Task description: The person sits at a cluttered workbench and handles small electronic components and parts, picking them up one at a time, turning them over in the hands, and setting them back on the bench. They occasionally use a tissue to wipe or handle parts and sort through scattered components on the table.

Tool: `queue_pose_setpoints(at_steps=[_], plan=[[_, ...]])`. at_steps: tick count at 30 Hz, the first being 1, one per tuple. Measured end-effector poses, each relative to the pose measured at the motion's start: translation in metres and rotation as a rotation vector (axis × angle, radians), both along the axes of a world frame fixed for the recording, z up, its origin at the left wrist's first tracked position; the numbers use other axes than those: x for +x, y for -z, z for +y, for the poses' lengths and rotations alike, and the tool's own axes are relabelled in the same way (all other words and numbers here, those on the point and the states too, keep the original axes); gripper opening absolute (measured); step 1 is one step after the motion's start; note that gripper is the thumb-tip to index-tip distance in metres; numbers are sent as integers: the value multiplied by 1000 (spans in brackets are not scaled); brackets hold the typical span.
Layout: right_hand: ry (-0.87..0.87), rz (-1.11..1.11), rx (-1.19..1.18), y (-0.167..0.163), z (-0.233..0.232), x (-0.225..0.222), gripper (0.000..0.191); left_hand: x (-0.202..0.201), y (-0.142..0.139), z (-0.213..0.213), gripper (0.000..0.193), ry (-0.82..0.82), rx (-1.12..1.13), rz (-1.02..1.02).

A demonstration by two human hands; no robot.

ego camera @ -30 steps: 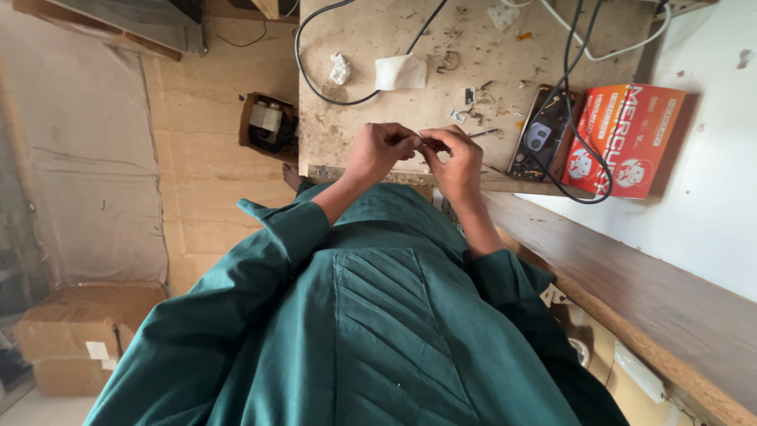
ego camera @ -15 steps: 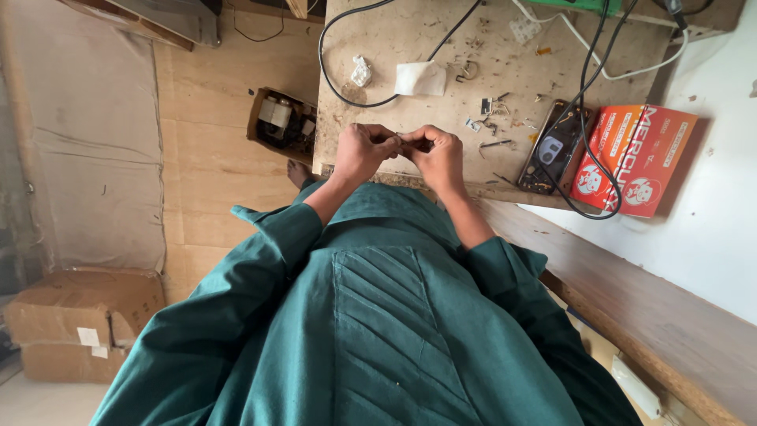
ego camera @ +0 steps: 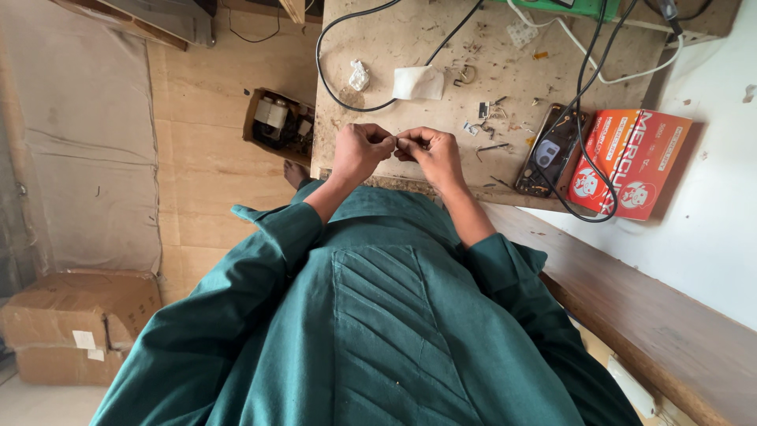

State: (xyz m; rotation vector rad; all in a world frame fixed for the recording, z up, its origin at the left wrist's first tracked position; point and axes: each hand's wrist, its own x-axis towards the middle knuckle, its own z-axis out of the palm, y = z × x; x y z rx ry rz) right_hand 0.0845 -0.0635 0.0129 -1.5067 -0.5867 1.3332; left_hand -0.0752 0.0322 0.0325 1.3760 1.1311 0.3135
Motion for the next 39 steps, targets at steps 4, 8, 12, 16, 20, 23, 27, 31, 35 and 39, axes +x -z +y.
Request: queue_pose_setpoints(at_steps=[4,8,12,16,20,23,27,31,35,39], plan=[[10,76,-30,-2,1,1,16,0,0,2,17,18,4,5],[45,107,-64,-1,3,0,17,4,-5,0,17,34,97,62],[65,185,-73,1,7,3,16,4,-11,-1,15,54,239,59],[26,274,-54,0,9,14,17,4,-13,0,15,28,197,20],[-2,181,-25,-2,12,19,13,7,-11,-1,15,-1,177,31],[-44,54,17,-4,14,18,11,6,-6,-1,15,-21,163,33],[-95,-236,-7,-8,14,13,11,0,2,-1,16,-71,187,58],[-161,-676,141,-22,10,2,13,-9,7,0,18,-126,63,54],[-228,-848,252,-36,10,-7,16,-13,7,-2,18,-128,48,46],[-220,-947,314,-39,12,-9,12,-14,7,-4,18,-128,26,38]])
